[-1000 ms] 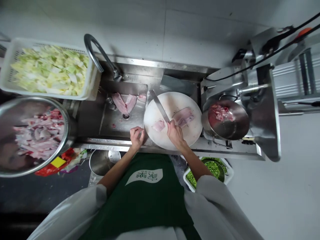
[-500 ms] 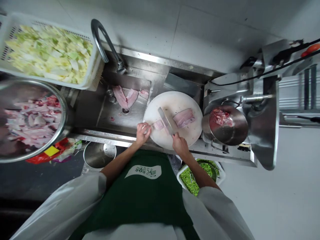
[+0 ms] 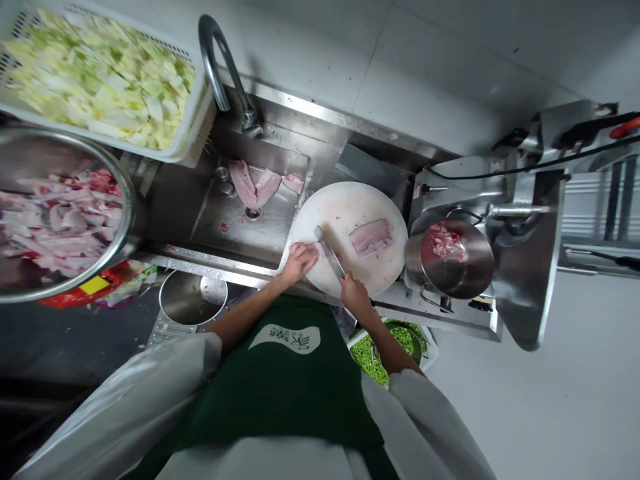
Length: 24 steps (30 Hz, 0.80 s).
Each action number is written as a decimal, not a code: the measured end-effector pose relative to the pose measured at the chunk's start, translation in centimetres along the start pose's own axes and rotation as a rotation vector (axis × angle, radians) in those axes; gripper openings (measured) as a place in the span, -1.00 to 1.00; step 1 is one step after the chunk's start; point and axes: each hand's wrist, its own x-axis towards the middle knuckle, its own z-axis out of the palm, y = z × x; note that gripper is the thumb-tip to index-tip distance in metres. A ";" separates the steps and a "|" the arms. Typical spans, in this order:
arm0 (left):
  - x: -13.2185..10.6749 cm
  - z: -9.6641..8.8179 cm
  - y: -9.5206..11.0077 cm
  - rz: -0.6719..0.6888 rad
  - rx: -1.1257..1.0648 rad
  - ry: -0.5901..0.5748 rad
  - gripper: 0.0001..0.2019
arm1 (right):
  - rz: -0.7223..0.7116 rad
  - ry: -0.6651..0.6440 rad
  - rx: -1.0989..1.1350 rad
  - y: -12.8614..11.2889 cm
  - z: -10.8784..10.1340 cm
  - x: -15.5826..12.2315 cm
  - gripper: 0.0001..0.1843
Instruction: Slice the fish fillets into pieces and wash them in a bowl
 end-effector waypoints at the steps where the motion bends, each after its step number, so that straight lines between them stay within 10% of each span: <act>1: -0.3 -0.6 -0.2 -0.010 -0.009 0.074 -0.79 | 0.010 0.008 -0.008 0.1 -0.4 -0.5 -0.67; 5: -1.3 -3.0 -0.6 -0.129 0.041 0.267 -0.83 | 0.011 0.170 0.033 -2.1 -1.9 0.0 -0.56; 13: 1.2 -0.5 -0.4 -0.120 -0.054 -0.148 -0.79 | -0.115 0.177 0.046 -8.1 -1.0 5.2 -0.58; 18: 1.4 -0.8 -0.1 -0.080 -0.052 -0.221 -0.83 | -0.208 0.197 0.110 -10.6 -6.3 10.3 -0.65; 24: 5.9 -8.8 2.5 -0.042 -0.116 0.212 -0.86 | -0.154 0.254 0.168 -8.1 -8.7 7.2 -0.62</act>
